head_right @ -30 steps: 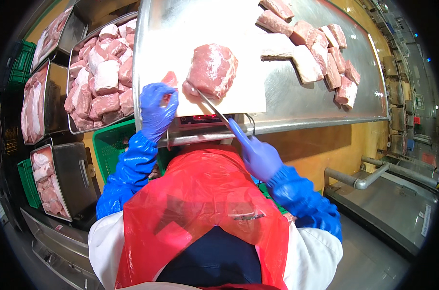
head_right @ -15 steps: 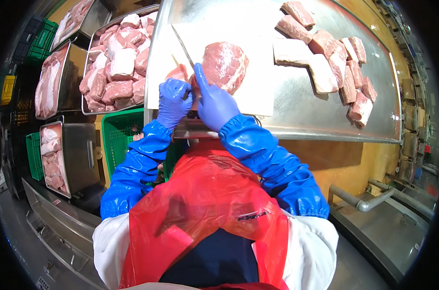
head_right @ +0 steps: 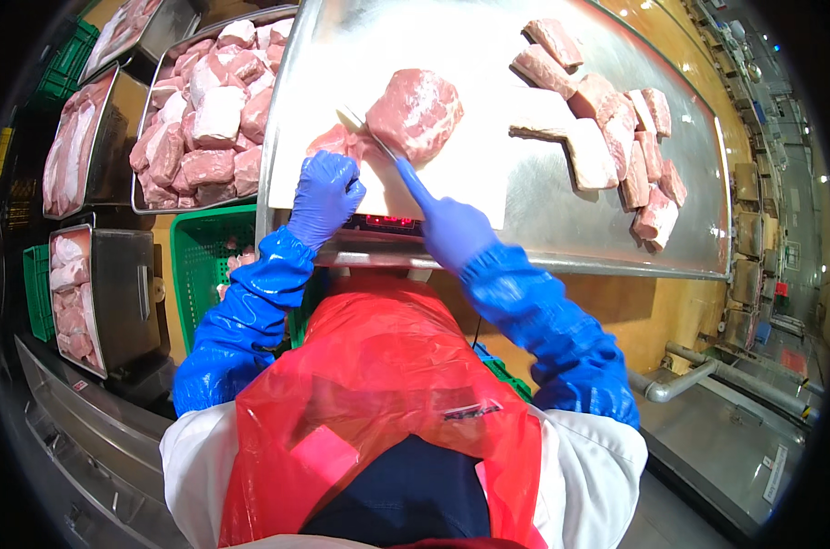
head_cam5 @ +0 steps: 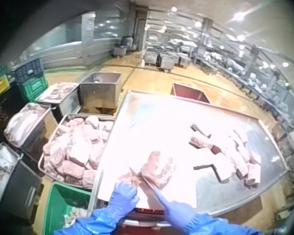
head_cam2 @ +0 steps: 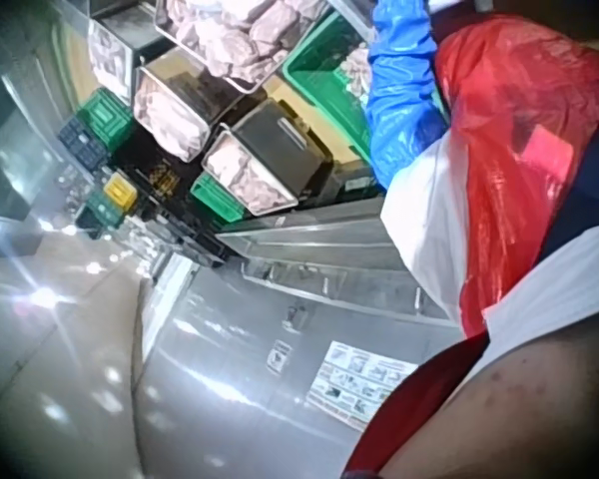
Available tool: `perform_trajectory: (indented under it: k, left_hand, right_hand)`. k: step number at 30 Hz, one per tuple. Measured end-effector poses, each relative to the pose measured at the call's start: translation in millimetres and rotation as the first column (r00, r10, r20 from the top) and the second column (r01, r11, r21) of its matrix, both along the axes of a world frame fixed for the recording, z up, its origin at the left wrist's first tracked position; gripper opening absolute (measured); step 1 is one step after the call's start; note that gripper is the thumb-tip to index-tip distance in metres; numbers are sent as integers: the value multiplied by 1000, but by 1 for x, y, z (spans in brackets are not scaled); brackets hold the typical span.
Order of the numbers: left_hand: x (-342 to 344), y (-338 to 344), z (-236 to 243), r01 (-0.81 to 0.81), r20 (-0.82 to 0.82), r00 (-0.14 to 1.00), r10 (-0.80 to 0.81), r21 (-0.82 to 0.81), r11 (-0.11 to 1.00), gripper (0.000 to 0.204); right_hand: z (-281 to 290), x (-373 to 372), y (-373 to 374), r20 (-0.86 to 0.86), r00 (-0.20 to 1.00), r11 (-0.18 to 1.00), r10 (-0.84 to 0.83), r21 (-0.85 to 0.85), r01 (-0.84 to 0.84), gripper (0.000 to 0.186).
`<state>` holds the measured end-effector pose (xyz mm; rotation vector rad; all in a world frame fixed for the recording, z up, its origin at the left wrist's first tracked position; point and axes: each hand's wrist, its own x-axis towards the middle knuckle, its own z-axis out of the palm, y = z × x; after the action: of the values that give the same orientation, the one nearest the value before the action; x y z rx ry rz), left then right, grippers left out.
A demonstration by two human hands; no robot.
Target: The person cuts large pieces of raw meat into smaller portions using a knife on a stainless steel table. Trimmed fat and small offcuts are placed into a green basket, while the cut meat pieces are arranged on the table.
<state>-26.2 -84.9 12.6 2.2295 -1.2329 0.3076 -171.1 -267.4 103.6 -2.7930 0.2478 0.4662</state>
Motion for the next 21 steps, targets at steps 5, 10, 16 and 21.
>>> perform_trajectory:
  k: [5, 10, 16, 21]
  left_hand:
    - [-17, -20, 45, -173, 95, 977, 191, -172, 970, 37]
    - [10, -42, 9, -161, 88, 983, 159, 12, 987, 17]
    - [-4, -49, -15, -55, 10, 998, 57, -120, 991, 12]
    - [-25, -51, 5, -19, -185, 983, -11, -159, 987, 7]
  right_hand:
    - [13, -5, -26, -81, 996, 999, 44, 11, -44, 89]
    - [13, -1, -36, -60, 992, 994, 107, -9, -107, 91]
    - [19, -36, -61, -139, 975, 975, 175, -112, -191, 91]
    - [-28, 57, -30, 160, 977, 989, 143, 11, -147, 95]
